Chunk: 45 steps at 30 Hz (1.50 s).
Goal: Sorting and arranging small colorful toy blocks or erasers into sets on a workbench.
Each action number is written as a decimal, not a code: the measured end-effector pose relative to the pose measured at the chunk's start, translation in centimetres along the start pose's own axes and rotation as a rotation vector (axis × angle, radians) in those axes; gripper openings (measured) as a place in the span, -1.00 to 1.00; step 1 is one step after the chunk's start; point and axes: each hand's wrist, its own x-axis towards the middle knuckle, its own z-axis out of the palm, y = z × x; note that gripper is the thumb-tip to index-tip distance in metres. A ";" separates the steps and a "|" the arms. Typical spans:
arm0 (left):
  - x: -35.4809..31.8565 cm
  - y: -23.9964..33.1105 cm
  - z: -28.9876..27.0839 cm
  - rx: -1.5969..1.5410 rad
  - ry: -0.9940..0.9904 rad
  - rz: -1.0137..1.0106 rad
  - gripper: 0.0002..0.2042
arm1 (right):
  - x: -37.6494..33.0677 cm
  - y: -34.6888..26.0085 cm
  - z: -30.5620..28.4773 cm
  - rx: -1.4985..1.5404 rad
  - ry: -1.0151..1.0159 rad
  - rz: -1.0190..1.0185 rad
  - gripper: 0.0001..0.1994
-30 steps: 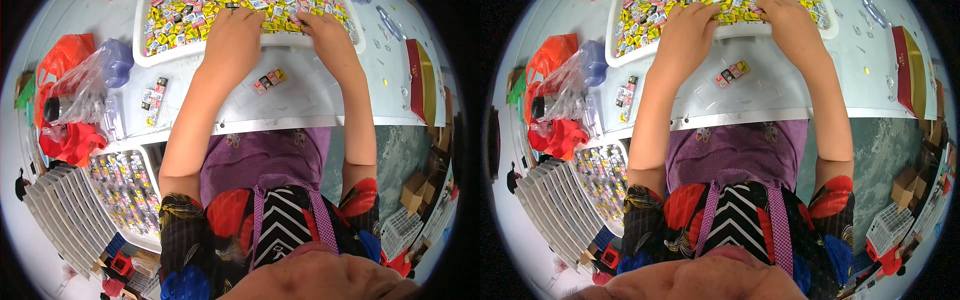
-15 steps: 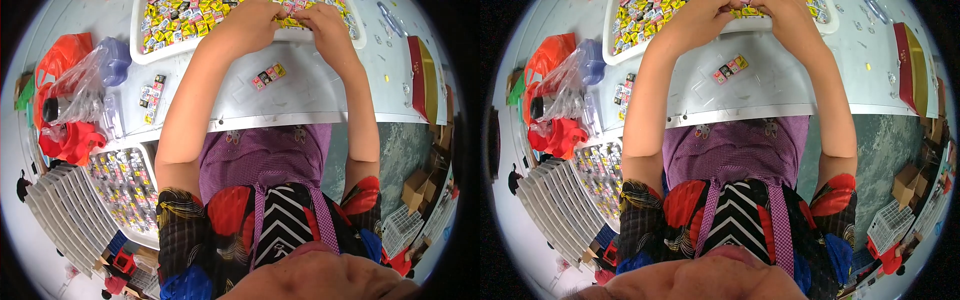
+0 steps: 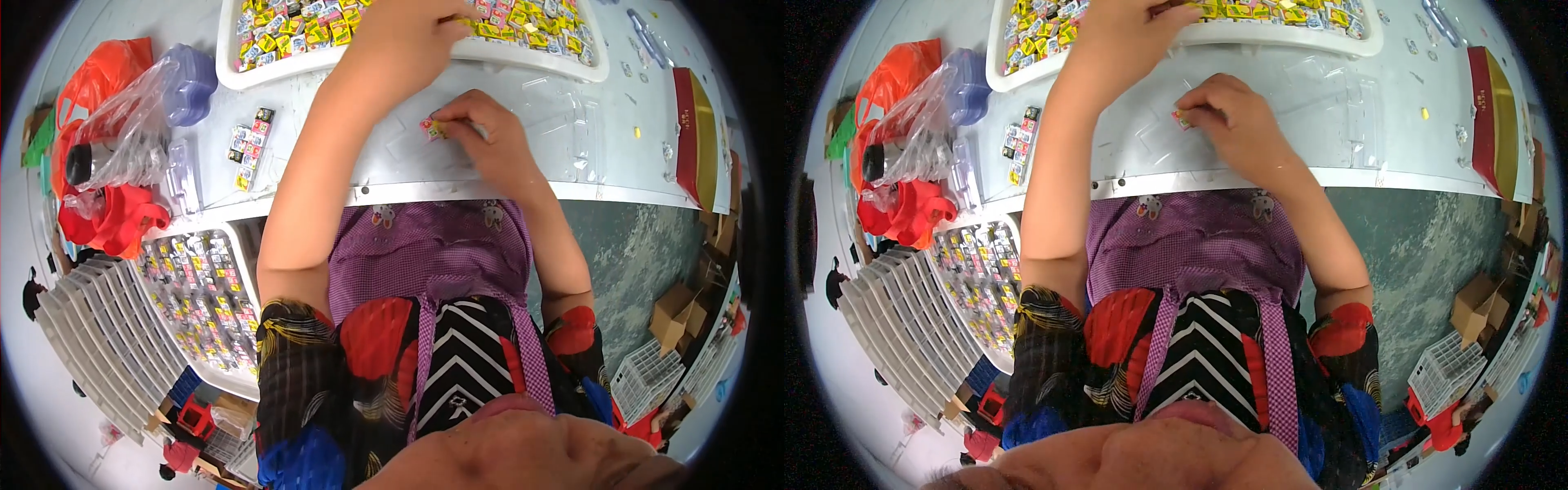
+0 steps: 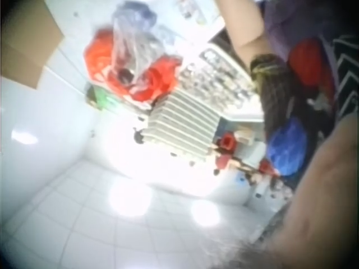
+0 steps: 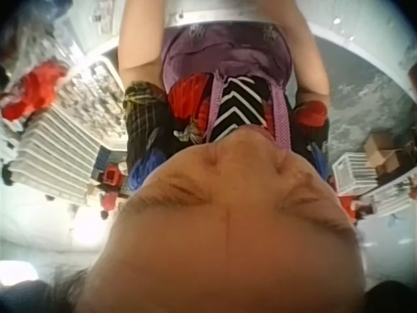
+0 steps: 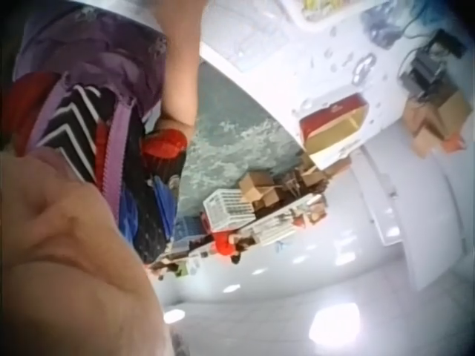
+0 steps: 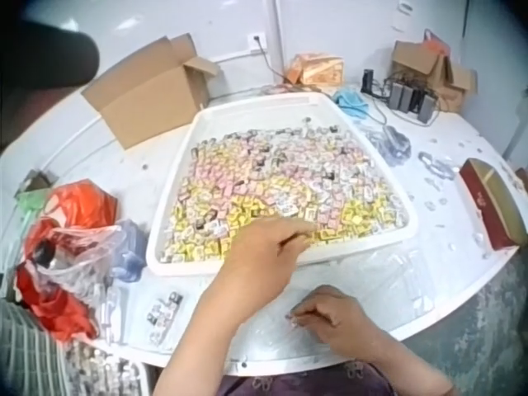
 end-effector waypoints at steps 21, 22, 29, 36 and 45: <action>-12.6 0.7 2.0 -0.222 -0.109 -0.642 -0.88 | 0.4 2.4 3.1 -0.505 0.077 -0.354 -0.88; -12.6 0.8 1.9 -0.214 -0.137 -0.664 -0.89 | 0.3 2.3 3.0 -0.511 0.086 -0.355 -0.88; -13.0 1.2 2.0 -0.026 -0.204 -0.611 -0.90 | 3.6 -0.6 -3.7 -0.632 0.391 -0.524 -0.82; -13.3 0.9 2.4 -0.123 -0.126 -0.643 -0.89 | 10.7 -3.9 -3.7 -0.736 0.292 -0.518 -0.83; -14.5 -0.5 0.7 -0.386 0.022 -0.731 -0.82 | 16.4 -1.5 -2.2 -0.893 -0.001 -0.503 -0.85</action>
